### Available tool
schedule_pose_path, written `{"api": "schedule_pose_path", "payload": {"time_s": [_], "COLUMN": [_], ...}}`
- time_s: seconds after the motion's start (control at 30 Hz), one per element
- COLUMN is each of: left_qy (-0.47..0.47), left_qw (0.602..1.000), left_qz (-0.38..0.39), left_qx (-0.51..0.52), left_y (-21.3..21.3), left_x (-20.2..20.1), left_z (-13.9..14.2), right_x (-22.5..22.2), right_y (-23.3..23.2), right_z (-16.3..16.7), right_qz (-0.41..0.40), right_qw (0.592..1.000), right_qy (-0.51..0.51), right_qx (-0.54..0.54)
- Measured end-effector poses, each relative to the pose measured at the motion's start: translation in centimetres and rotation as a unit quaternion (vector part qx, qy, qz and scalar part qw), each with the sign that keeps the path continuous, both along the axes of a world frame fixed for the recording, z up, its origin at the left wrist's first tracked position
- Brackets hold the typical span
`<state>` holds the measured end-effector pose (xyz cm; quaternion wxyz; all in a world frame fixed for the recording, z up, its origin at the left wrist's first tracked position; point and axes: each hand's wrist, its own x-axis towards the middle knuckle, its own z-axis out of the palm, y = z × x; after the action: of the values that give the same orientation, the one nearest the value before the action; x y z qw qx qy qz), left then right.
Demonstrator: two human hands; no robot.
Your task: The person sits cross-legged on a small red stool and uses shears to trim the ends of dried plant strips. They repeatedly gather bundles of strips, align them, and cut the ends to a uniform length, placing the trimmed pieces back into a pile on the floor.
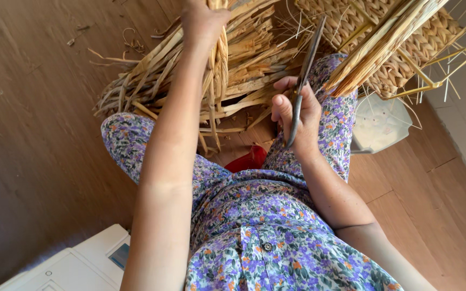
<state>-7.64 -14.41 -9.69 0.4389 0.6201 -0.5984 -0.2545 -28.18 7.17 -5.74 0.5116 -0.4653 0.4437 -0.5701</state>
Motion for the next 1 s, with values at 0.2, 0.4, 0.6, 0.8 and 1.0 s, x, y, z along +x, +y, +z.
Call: {"api": "schedule_pose_path", "payload": {"time_s": [0.2, 0.4, 0.6, 0.8, 1.0], "left_qy": [-0.232, -0.343, -0.149, 0.097, 0.138], "left_qw": [0.952, 0.921, 0.976, 0.988, 0.971], "left_qz": [0.057, 0.097, 0.042, -0.076, -0.179], "left_qx": [0.193, 0.16, 0.154, 0.097, 0.074], "left_y": [-3.4, -2.9, 1.4, 12.7, 23.1], "left_x": [-3.0, -3.5, -2.1, 0.9, 2.6], "left_z": [-3.5, -4.6, -3.0, 1.3, 3.4], "right_x": [-0.1, -0.4, -0.1, 0.0, 0.5], "right_y": [-0.8, -1.4, -1.3, -1.2, 0.4], "right_z": [-0.5, -1.3, -1.8, -1.3, 0.5], "right_qz": [0.011, 0.016, 0.006, -0.008, 0.005], "right_qw": [1.0, 0.998, 1.0, 0.998, 0.982], "right_qy": [-0.014, 0.001, 0.009, -0.034, -0.176], "right_qx": [0.016, 0.054, 0.027, -0.051, -0.069]}}
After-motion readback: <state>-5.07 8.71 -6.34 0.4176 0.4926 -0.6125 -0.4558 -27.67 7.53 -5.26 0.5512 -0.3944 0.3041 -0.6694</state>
